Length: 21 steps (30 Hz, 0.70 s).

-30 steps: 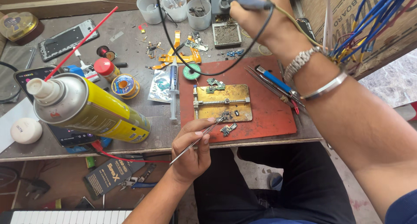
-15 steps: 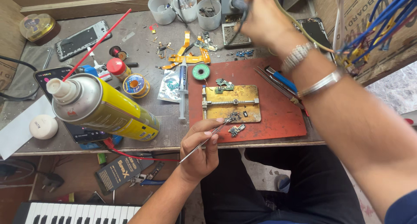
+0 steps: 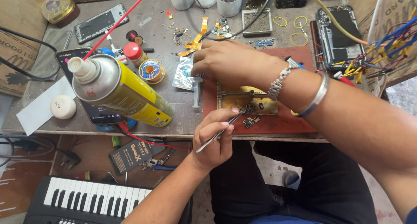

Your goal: The person solders a small phone motherboard held with tweezers on a circuit board holder, applying flux paste from a syringe and touching the soldering iron to the board's components. They reposition the board and continue soldering different points, then set the iron aside and handle the board with tweezers.

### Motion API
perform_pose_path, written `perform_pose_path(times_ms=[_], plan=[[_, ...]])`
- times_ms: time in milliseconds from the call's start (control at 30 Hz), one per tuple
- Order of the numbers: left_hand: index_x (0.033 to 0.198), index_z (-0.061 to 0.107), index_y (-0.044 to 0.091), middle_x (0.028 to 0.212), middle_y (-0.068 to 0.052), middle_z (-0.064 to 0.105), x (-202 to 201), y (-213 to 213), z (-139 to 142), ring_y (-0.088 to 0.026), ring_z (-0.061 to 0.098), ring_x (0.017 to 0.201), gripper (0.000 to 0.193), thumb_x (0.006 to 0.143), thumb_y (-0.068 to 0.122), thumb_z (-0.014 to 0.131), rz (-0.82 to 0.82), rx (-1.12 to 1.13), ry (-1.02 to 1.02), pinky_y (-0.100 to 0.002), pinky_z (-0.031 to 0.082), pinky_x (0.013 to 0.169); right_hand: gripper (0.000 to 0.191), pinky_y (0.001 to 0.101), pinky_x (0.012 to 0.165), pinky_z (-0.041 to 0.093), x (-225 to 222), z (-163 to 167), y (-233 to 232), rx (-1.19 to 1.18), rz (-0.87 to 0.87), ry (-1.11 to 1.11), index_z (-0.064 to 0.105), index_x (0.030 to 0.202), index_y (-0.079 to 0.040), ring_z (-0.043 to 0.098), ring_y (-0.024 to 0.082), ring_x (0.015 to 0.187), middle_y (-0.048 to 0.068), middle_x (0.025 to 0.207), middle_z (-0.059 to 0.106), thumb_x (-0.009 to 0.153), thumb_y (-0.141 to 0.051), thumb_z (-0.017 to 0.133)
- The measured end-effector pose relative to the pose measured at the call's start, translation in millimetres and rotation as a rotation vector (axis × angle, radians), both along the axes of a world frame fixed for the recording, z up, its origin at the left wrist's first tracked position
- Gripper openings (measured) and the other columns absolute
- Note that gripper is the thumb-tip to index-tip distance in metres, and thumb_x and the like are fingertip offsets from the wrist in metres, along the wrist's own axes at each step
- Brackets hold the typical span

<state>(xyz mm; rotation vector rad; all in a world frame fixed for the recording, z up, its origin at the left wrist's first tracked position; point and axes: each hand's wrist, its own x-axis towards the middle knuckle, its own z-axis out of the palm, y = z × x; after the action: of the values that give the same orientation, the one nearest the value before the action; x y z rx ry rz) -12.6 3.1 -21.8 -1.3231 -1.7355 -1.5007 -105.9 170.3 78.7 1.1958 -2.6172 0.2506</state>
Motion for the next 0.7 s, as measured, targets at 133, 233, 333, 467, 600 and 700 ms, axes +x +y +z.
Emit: perform_pose_path(times_ms=[133,233,333,467,600,700], plan=[[0.123,0.034,0.008,0.118,-0.025,0.066,-0.6,-0.1,0.6,-0.039,0.073,0.104,0.029,0.106,0.0,0.057,-0.008,0.003,-0.005,-0.043,0.063,0.088,0.029,0.0414,0.09,0.05,-12.6,-12.0,-0.7,0.036,0.057,0.024,0.08,0.111,-0.021,0.063,0.026,0.104,0.004,0.102,0.068,0.086,-0.013,0.065],[0.123,0.034,0.008,0.118,-0.025,0.066,0.0,0.1,0.3,-0.039,0.073,0.105,0.029,0.106,0.0,0.057,-0.007,-0.004,-0.011,-0.044,0.063,0.09,0.021,0.0403,0.087,0.049,-17.3,-17.6,-0.6,0.007,0.127,0.14,0.079,0.097,-0.021,0.064,0.025,0.106,0.004,0.106,0.069,0.086,-0.014,0.062],[0.123,0.034,0.008,0.119,-0.025,0.066,-0.5,-0.1,0.3,-0.038,0.073,0.105,0.03,0.106,0.0,0.057,-0.008,-0.014,-0.015,-0.043,0.063,0.09,0.016,0.0402,0.089,0.049,-21.5,-15.8,-0.1,0.056,0.124,0.045,0.075,0.099,-0.016,0.064,0.025,0.107,0.001,0.102,0.069,0.089,-0.015,0.062],[0.123,0.033,0.008,0.12,-0.025,0.066,-0.4,-1.4,-0.5,-0.038,0.073,0.106,0.03,0.106,0.0,0.056,-0.009,-0.023,-0.021,-0.043,0.063,0.091,0.013,0.0379,0.098,0.05,-19.0,-10.0,2.7,0.049,0.153,0.167,0.069,0.104,-0.015,0.065,0.024,0.11,0.003,0.106,0.068,0.093,-0.017,0.061],[0.123,0.033,0.008,0.119,-0.025,0.066,-0.7,-2.6,-1.9,-0.037,0.073,0.106,0.03,0.106,0.0,0.057,-0.007,-0.034,-0.023,-0.042,0.062,0.091,0.027,0.0361,0.091,0.052,-6.1,-1.3,9.5,-0.039,0.129,0.206,0.066,0.124,-0.017,0.066,0.025,0.106,0.005,0.109,0.068,0.098,-0.015,0.063],[0.123,0.033,0.009,0.12,-0.026,0.067,-0.6,-3.0,-2.2,-0.037,0.073,0.106,0.03,0.106,0.0,0.056,-0.005,-0.035,-0.036,-0.042,0.063,0.091,0.043,0.036,0.092,0.056,13.7,10.0,15.8,-0.241,0.132,0.205,0.06,0.139,-0.014,0.067,0.026,0.108,0.007,0.113,0.067,0.098,-0.009,0.072]])
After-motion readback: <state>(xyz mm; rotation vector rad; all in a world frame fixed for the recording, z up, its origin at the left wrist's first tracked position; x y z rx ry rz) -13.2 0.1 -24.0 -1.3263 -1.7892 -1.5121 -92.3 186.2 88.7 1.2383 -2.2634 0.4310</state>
